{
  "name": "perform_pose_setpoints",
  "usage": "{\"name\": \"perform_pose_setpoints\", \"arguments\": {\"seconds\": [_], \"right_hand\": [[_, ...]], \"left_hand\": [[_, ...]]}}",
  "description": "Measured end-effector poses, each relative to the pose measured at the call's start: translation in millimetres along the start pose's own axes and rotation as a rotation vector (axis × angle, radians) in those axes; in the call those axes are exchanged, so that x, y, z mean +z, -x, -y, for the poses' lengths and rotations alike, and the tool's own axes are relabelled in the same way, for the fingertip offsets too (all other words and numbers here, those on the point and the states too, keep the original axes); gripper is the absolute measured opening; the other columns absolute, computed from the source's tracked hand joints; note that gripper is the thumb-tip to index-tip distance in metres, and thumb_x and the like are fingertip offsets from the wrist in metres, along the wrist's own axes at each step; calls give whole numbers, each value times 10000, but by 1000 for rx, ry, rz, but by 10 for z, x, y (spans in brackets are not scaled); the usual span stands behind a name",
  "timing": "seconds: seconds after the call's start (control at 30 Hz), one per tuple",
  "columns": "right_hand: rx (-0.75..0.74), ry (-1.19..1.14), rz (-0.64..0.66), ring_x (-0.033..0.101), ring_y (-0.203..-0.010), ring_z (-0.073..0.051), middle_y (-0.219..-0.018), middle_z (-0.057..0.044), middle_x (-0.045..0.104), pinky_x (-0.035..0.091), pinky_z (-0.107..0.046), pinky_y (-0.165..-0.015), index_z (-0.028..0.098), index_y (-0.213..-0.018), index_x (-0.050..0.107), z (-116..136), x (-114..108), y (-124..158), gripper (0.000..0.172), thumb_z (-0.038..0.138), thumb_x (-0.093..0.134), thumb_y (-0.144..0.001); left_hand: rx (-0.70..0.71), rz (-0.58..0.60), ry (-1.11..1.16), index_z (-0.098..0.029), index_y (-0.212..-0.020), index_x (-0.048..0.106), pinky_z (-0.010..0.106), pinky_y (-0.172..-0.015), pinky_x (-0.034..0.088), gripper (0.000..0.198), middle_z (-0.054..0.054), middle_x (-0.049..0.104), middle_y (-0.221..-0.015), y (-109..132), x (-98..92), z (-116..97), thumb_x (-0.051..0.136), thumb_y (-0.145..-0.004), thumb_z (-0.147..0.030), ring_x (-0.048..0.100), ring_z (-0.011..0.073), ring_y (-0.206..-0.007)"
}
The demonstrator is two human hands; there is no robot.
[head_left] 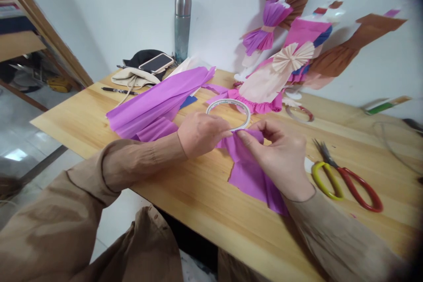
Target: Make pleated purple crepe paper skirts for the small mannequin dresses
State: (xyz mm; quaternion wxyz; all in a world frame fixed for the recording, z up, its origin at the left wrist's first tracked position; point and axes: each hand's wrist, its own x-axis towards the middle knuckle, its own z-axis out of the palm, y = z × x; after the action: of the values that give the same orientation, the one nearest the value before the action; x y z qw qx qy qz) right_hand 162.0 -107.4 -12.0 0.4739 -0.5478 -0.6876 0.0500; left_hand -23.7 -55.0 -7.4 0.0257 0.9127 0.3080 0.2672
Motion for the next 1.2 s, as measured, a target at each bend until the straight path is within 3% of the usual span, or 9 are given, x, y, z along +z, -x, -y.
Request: {"name": "perform_pose_setpoints", "arguments": {"seconds": [0.2, 0.43, 0.6, 0.8, 1.2], "right_hand": [[-57, 24, -55, 576, -553, -154, -607, 9, 624, 481, -320, -577, 214, -654, 580, 60, -37, 0, 158, 231, 664, -787], [-283, 3, -8, 631, -631, -158, -684, 4, 675, 511, -312, -609, 217, -743, 636, 122, -15, 29, 117, 137, 630, -828], [-208, -21, -21, 663, -665, -171, -742, 0, 720, 540, -331, -651, 232, -800, 674, 97, -3, 47, 96, 148, 639, -831], [-73, -28, -59, 605, -588, -163, -647, 8, 660, 497, -328, -600, 217, -708, 626, 34, 9, 35, 109, 213, 678, -803], [34, -110, -30, 578, -597, -150, -653, 4, 641, 470, -317, -607, 203, -693, 630, -32, 12, 11, 116, 228, 705, -777]], "left_hand": [[-17, -35, 13, -168, -828, 737, 234, -605, 421, 363, -4, 683, -666, 1, 12, 31, 492, -984, -386, 588, 103, -610], [-25, -47, 49, -165, -833, 740, 244, -603, 411, 355, 5, 705, -712, 2, 33, 47, 509, -980, -391, 613, 112, -646], [-55, -19, 40, -172, -858, 746, 253, -605, 411, 354, 9, 709, -723, -2, 14, 30, 506, -978, -404, 620, 126, -662], [-34, -13, 34, -162, -795, 723, 246, -609, 401, 339, 3, 691, -697, -4, -10, 14, 518, -975, -364, 591, 113, -640], [-40, 14, 28, -172, -811, 729, 256, -602, 422, 335, 1, 687, -683, 0, -30, -11, 516, -973, -372, 597, 120, -629]]}}
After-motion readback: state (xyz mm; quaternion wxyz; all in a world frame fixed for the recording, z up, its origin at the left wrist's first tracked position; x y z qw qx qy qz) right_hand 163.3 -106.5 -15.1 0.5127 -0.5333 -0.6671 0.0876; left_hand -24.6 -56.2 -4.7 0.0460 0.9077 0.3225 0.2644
